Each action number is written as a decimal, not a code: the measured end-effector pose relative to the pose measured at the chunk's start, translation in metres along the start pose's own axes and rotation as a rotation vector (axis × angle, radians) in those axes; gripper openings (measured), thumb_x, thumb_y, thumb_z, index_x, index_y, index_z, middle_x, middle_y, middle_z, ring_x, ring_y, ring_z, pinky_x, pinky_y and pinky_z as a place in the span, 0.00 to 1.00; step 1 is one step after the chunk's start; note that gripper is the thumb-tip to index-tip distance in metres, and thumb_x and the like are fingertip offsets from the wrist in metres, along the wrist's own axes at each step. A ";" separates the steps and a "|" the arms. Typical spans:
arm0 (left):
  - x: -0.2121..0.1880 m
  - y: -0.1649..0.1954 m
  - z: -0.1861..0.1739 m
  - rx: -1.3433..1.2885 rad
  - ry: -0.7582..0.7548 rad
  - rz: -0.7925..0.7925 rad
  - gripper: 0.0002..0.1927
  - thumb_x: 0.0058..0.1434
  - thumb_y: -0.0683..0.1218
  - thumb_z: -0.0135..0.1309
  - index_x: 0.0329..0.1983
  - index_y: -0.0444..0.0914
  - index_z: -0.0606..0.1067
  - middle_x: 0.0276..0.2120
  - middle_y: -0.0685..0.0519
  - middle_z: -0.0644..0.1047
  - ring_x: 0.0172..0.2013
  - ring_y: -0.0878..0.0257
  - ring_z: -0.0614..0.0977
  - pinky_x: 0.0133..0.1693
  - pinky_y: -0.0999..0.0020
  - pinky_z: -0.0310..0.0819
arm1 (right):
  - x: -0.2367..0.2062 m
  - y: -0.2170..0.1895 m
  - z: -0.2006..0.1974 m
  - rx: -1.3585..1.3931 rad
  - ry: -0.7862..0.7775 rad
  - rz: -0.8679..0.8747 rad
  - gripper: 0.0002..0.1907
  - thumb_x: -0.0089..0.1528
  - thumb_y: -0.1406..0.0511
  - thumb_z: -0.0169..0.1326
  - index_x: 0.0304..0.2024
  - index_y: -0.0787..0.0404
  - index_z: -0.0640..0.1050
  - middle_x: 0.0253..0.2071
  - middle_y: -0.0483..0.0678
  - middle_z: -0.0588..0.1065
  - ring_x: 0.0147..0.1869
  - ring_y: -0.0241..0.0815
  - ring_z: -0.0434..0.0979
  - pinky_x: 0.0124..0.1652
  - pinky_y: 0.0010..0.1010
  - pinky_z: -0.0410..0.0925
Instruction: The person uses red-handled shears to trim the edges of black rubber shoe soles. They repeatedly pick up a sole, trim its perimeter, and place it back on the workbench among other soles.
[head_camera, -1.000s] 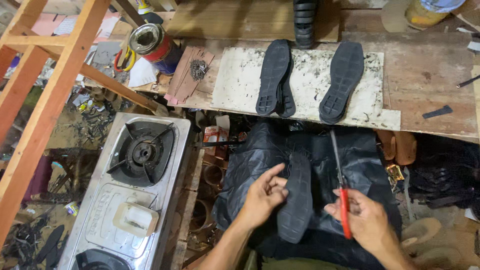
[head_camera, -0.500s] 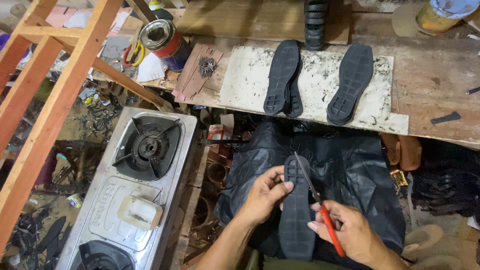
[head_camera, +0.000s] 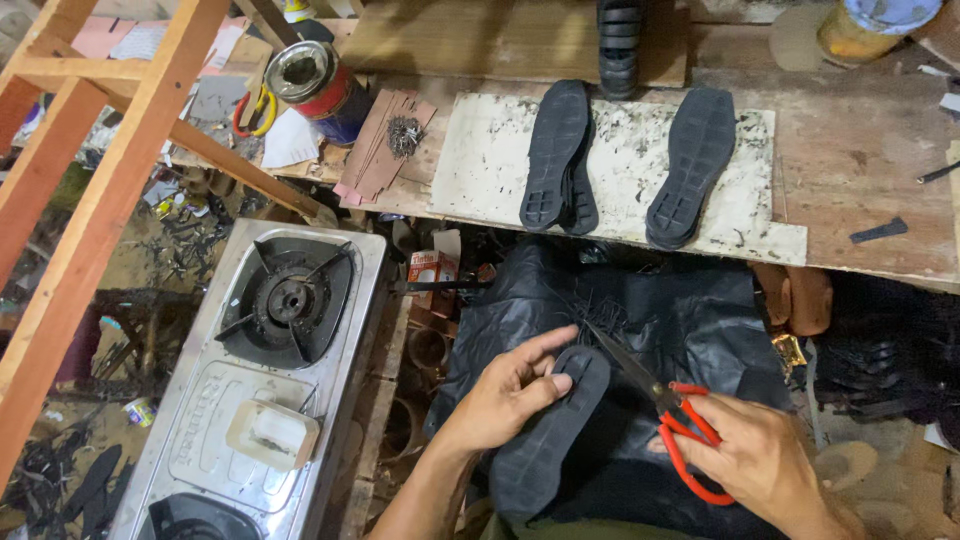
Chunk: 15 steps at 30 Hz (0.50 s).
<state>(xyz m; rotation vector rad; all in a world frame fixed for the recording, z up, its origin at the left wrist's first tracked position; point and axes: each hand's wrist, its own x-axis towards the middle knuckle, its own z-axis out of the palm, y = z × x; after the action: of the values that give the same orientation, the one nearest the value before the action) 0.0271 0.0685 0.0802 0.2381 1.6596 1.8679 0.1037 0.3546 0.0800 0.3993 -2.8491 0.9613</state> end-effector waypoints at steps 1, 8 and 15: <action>0.001 -0.003 -0.002 0.053 0.002 0.000 0.29 0.67 0.40 0.55 0.72 0.33 0.68 0.29 0.59 0.65 0.29 0.74 0.65 0.32 0.80 0.61 | -0.002 0.002 0.002 0.075 -0.018 0.129 0.25 0.46 0.58 0.70 0.44 0.58 0.82 0.31 0.47 0.82 0.29 0.42 0.84 0.29 0.31 0.74; 0.019 0.031 -0.009 -0.149 0.227 0.245 0.23 0.64 0.38 0.54 0.62 0.41 0.67 0.38 0.55 0.75 0.34 0.68 0.77 0.31 0.73 0.75 | -0.020 0.043 0.036 0.162 -0.023 0.604 0.19 0.52 0.54 0.70 0.36 0.60 0.83 0.19 0.47 0.79 0.23 0.39 0.77 0.26 0.30 0.70; 0.071 0.091 0.005 -0.337 0.247 0.306 0.22 0.65 0.34 0.48 0.63 0.34 0.66 0.42 0.50 0.71 0.40 0.62 0.76 0.41 0.55 0.86 | -0.035 0.054 0.068 0.395 0.048 0.901 0.15 0.58 0.56 0.67 0.39 0.59 0.84 0.18 0.47 0.77 0.20 0.32 0.70 0.23 0.29 0.64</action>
<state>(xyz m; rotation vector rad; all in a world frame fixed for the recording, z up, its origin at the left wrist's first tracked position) -0.0559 0.1102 0.1484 0.1284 1.4923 2.4577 0.1213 0.3624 -0.0115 -0.9582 -2.7459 1.6147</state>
